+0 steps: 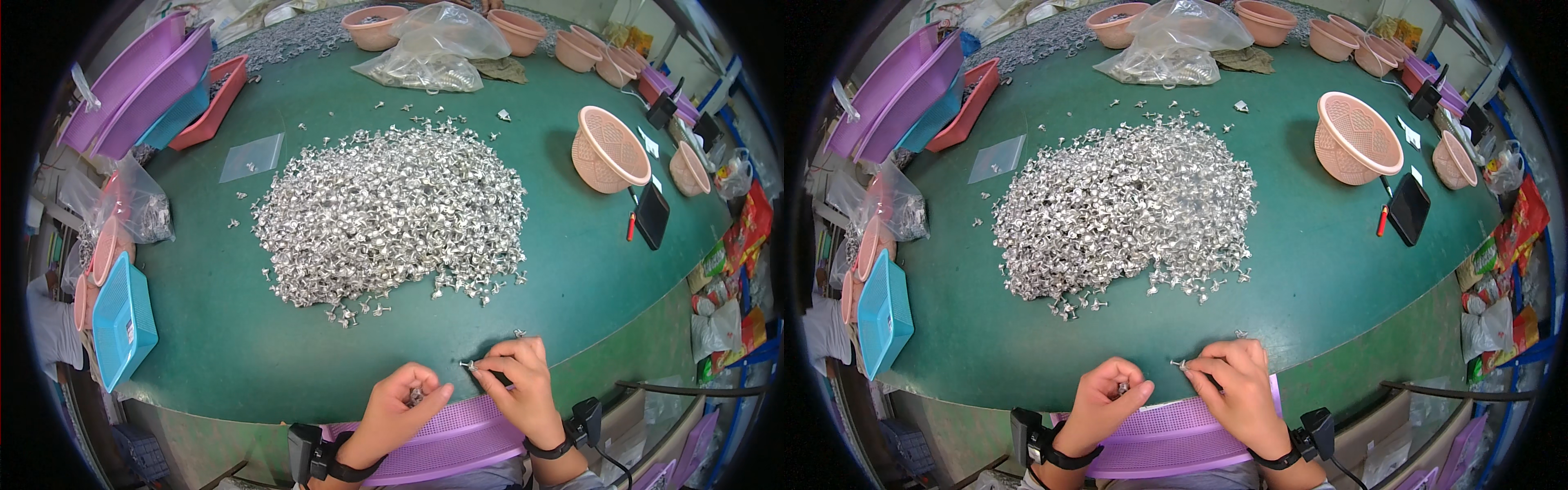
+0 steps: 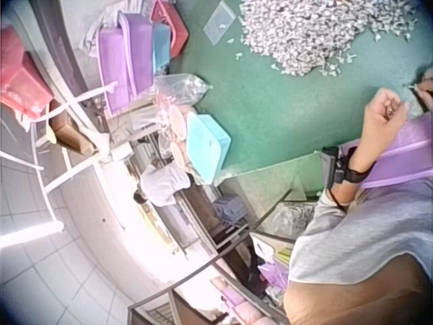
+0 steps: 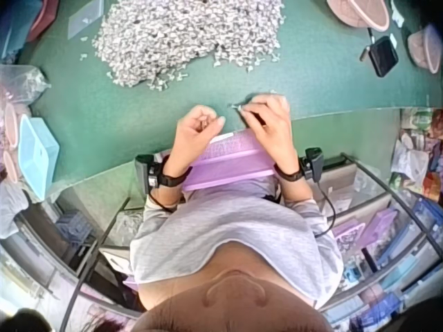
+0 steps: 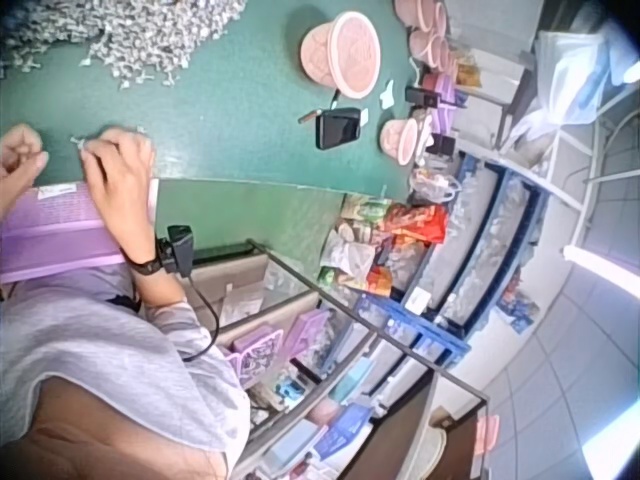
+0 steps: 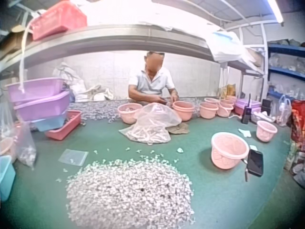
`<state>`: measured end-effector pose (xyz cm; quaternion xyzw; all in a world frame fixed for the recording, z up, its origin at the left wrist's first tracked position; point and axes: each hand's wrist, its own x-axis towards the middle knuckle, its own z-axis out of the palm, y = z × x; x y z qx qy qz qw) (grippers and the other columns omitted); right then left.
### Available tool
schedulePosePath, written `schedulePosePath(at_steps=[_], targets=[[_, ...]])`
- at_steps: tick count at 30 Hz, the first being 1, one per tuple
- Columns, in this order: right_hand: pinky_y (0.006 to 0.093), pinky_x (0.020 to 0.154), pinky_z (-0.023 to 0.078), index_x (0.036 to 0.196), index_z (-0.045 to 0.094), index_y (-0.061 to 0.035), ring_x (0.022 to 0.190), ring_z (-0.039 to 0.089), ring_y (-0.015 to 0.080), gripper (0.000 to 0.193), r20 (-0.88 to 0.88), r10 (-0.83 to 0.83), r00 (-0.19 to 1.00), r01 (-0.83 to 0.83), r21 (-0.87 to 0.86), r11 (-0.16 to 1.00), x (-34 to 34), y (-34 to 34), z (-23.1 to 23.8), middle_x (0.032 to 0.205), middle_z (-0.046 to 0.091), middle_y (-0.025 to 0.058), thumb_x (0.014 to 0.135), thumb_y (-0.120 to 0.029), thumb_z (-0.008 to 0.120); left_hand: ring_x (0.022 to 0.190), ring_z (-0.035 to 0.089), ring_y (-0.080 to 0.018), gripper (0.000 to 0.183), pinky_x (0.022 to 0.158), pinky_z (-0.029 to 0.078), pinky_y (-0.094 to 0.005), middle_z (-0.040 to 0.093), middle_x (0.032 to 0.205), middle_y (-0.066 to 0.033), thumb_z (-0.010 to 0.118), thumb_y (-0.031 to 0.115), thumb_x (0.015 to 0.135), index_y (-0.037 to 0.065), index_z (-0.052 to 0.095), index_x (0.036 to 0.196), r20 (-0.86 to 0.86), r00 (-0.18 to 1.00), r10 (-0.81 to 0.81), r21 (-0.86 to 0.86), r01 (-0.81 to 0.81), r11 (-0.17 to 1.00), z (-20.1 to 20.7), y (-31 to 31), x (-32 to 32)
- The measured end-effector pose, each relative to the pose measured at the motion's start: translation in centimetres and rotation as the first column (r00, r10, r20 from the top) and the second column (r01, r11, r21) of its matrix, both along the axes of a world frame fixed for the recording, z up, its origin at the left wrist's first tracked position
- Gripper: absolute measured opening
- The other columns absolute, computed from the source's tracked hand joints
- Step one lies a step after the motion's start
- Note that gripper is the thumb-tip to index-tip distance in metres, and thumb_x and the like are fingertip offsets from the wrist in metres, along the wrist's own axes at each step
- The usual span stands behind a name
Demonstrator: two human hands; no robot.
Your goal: Manually sort and inspect small metal components on a work table.
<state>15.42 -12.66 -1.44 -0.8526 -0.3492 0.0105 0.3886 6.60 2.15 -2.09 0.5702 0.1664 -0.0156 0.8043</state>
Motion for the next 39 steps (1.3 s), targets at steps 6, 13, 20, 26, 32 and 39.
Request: schedulePosePath(at_steps=[6,13,20,26,32,39], targets=[[0.0277,0.063,0.036,0.072,0.059,-0.0081,0.071,0.046,0.0174,0.014,0.088,0.107,0.990,-0.118,0.129,0.985,-0.5,-0.2,1.1,0.076,0.053,0.0006,0.059,-0.006,0.065,0.057,0.043,-0.0017,0.013,0.050,0.036,-0.0163,0.051,0.065,0.0022,0.056,0.013,0.076,0.003,0.053,0.085,-0.083,0.995,-0.050,0.152,0.063,0.986,0.7,-0.6,0.5],[0.0276,0.059,0.038,0.073,0.059,-0.0059,0.068,0.049,0.0184,0.019,-0.085,0.125,0.989,-0.099,0.259,0.961,-0.7,-0.2,0.8,0.076,0.054,0.0031,0.057,-0.003,0.067,0.059,0.042,-0.0005,0.009,0.051,0.034,-0.0143,0.051,0.069,0.0035,0.056,0.007,0.076,0.002,0.054,0.083,0.066,0.993,-0.093,0.242,0.075,0.967,1.3,-0.5,0.1],[0.0232,0.058,0.041,0.083,0.058,-0.0028,0.070,0.052,0.0145,0.023,-0.379,0.198,0.904,-0.061,0.344,0.937,-0.9,-0.4,1.1,0.080,0.053,0.0069,0.062,-0.002,0.066,0.055,0.046,-0.0034,0.012,0.049,0.038,-0.0175,0.050,0.061,0.0013,0.059,0.005,0.072,0.003,0.055,0.083,0.131,0.987,-0.094,0.333,0.045,0.942,1.4,-0.6,0.1],[0.0207,0.059,0.042,0.088,0.057,-0.0022,0.069,0.051,0.0111,0.024,-0.473,0.241,0.847,-0.036,0.402,0.915,-0.9,-0.7,0.9,0.082,0.054,0.0074,0.065,-0.001,0.063,0.053,0.046,-0.0015,0.015,0.047,0.036,-0.0151,0.050,0.057,0.0045,0.062,0.001,0.068,0.002,0.057,0.081,0.203,0.975,-0.085,0.381,0.002,0.925,1.2,-0.7,0.2],[0.0273,0.064,0.040,0.077,0.056,-0.0031,0.074,0.050,0.0193,0.016,-0.327,-0.163,0.931,0.269,0.310,0.912,-0.1,-1.7,0.0,0.083,0.054,0.0078,0.063,0.001,0.061,0.058,0.041,-0.0030,0.010,0.044,0.032,-0.0162,0.050,0.078,-0.0059,0.048,-0.007,0.072,0.001,0.047,0.079,0.113,0.993,-0.020,-0.301,0.054,0.952,0.5,0.1,-0.3],[0.0312,0.070,0.036,0.076,0.057,-0.0036,0.078,0.045,0.0243,0.016,0.068,-0.321,0.945,0.326,-0.076,0.942,1.6,-1.7,-0.5,0.080,0.052,0.0077,0.062,-0.006,0.063,0.057,0.041,-0.0023,0.009,0.045,0.031,-0.0156,0.049,0.069,-0.0030,0.049,-0.005,0.073,0.002,0.048,0.078,0.034,0.993,-0.113,-0.469,0.116,0.875,1.1,0.5,-0.2]])
